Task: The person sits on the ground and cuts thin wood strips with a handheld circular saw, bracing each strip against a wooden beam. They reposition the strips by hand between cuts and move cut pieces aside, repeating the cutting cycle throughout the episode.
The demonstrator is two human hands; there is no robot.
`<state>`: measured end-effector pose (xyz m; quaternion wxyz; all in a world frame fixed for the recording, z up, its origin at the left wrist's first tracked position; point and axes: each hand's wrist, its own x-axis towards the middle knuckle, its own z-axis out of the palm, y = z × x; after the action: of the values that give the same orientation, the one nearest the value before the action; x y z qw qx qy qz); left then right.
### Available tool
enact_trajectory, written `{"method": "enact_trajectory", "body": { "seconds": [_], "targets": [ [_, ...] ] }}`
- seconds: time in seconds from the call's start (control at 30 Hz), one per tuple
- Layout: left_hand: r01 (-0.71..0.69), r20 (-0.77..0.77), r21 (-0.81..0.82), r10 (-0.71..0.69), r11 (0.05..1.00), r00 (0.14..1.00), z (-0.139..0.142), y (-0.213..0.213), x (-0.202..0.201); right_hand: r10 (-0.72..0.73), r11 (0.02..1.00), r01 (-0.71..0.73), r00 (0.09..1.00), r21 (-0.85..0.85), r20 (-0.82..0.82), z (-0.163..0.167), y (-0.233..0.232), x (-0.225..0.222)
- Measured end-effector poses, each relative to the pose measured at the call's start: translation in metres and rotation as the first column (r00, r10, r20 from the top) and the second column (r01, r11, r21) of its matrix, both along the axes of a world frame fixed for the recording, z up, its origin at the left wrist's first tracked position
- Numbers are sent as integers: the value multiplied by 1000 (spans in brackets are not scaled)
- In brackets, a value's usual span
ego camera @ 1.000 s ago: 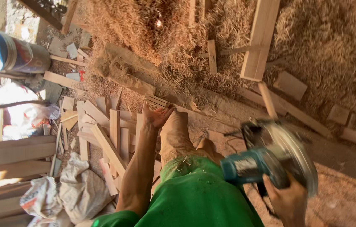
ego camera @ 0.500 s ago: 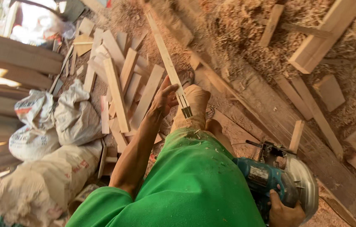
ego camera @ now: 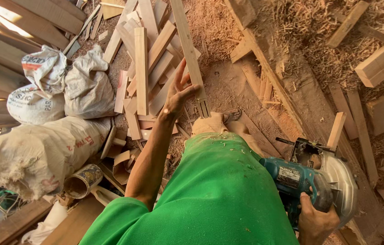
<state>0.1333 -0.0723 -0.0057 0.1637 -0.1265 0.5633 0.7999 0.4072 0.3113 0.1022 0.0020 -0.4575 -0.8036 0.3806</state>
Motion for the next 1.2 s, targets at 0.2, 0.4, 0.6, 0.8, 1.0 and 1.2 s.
{"method": "enact_trajectory", "body": {
  "seconds": [0.2,0.4,0.6,0.8,1.0,1.2],
  "targets": [
    [25,-44,19,-24,1000,999,15,-25,38,258,956,-268,962,121,90,-9,0,25],
    [63,-28,13,-63,998,998,26,-57,82,882,336,-777,458,532,112,-31,22,64],
    [15,0,77,-15,997,1000,20,-84,115,927,352,-807,369,475,-60,-57,33,90],
    [-58,98,-55,63,997,993,24,-143,134,837,317,-866,448,387,316,-50,16,117],
    [-22,21,-325,30,946,999,14,-214,133,476,822,-540,826,182,301,-16,-26,100],
    [241,249,-872,-37,427,968,-44,-243,127,344,936,-353,922,18,180,5,-42,77]
  ]
}}
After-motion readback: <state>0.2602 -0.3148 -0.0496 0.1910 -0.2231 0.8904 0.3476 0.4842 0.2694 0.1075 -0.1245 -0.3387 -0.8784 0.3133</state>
